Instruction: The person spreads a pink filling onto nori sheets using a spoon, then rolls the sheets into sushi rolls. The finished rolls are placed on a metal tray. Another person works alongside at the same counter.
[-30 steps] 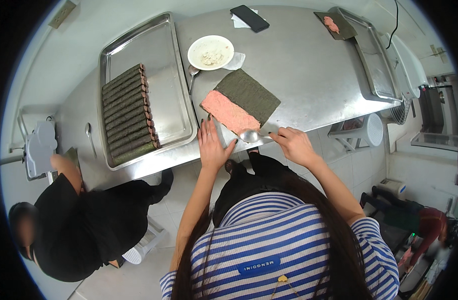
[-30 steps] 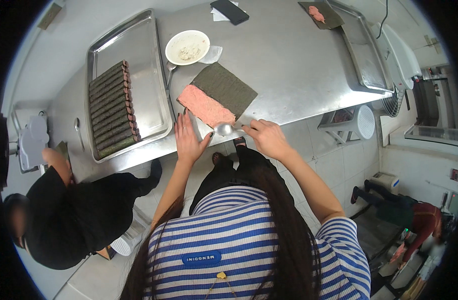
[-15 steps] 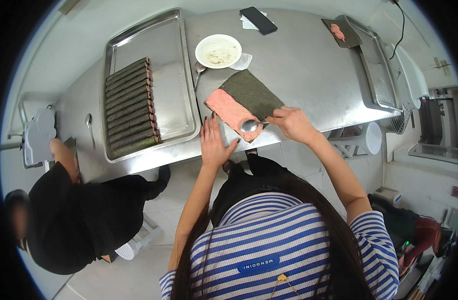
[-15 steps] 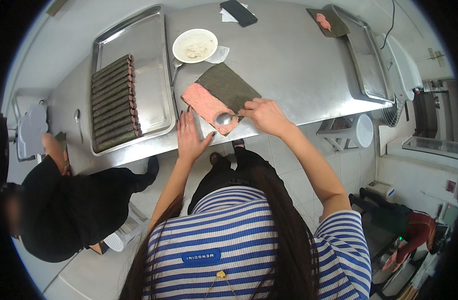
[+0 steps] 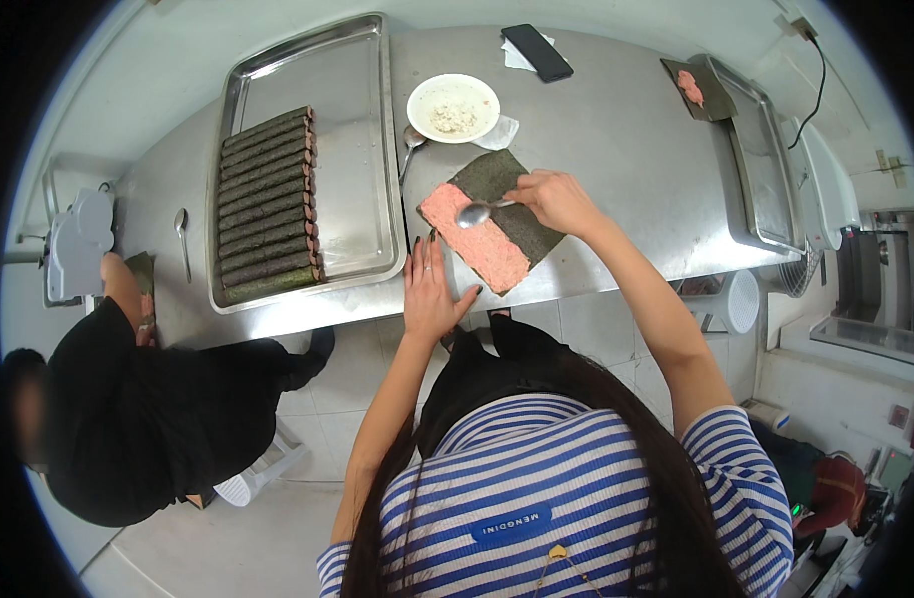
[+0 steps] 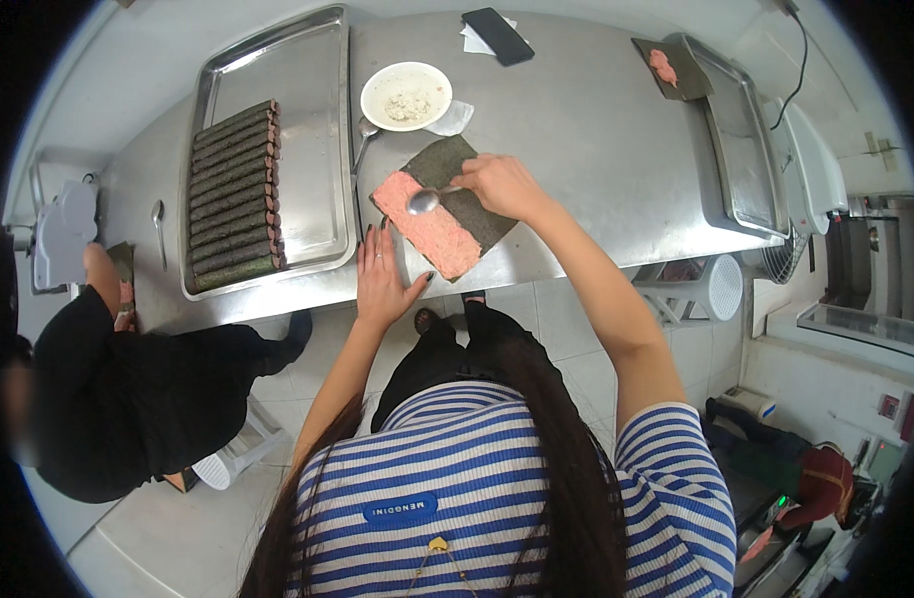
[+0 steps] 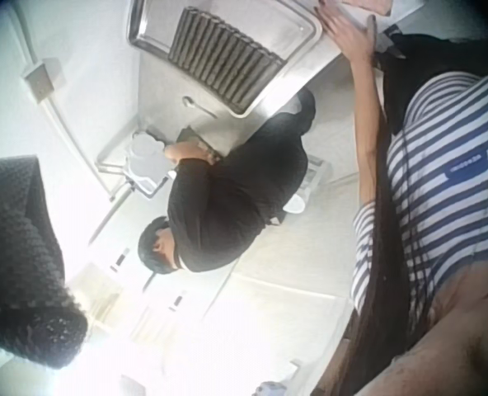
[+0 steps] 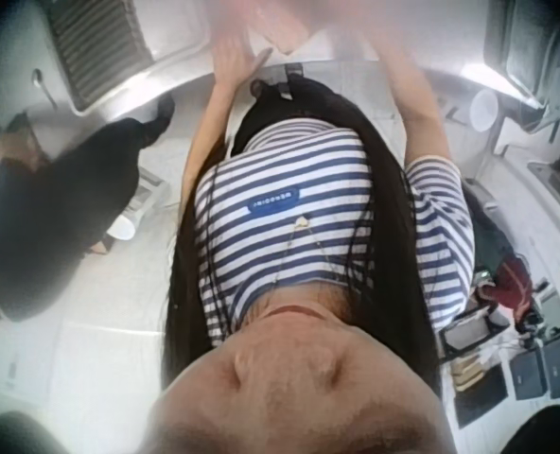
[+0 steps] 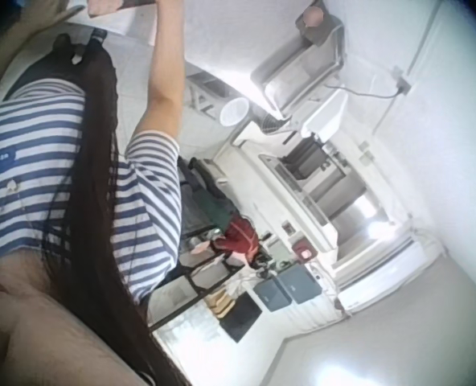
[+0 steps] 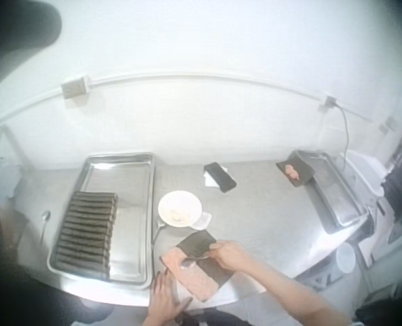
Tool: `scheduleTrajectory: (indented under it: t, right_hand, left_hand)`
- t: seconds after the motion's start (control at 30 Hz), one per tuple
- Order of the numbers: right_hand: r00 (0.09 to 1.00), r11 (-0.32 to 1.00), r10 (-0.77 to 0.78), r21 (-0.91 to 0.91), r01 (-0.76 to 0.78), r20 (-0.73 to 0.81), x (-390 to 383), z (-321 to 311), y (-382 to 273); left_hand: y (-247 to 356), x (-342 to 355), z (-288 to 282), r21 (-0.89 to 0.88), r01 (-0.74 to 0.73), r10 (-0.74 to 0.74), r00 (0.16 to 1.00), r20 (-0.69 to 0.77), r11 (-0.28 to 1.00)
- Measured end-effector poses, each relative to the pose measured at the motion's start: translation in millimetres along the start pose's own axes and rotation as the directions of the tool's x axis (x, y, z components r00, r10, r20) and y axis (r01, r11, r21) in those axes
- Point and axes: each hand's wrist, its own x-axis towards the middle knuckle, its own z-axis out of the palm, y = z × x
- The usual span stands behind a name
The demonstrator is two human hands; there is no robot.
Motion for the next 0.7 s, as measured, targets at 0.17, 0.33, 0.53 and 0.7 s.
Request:
scheduleTrajectory:
  t: [0.17, 0.33, 0.53, 0.7]
  right_hand:
    - [0.999, 0.999, -0.019, 0.030, 0.018, 0.031, 3, -14, -2]
    - [0.993, 0.998, 0.000, 0.059, -0.007, 0.119, -7, -17, 2]
    - [0.998, 0.998, -0.017, 0.055, 0.014, 0.060, 23, -3, 16]
    - [0.998, 0.999, -0.028, 0.037, 0.026, 0.058, 48, 3, 24]
  left_hand:
    - [0, -1, -2, 0.006, 0.013, -0.013, 1.000, -0.003, 1.000]
    - [1, 0, -3, -0.001, 0.021, -0.021, 1.000, 0.003, 1.000]
    - [0, 0, -2, -0.007, 0.026, -0.025, 1.000, 0.012, 1.000]
    - [0, 0, -1, -0.014, 0.039, -0.039, 0.999, 0.003, 0.999]
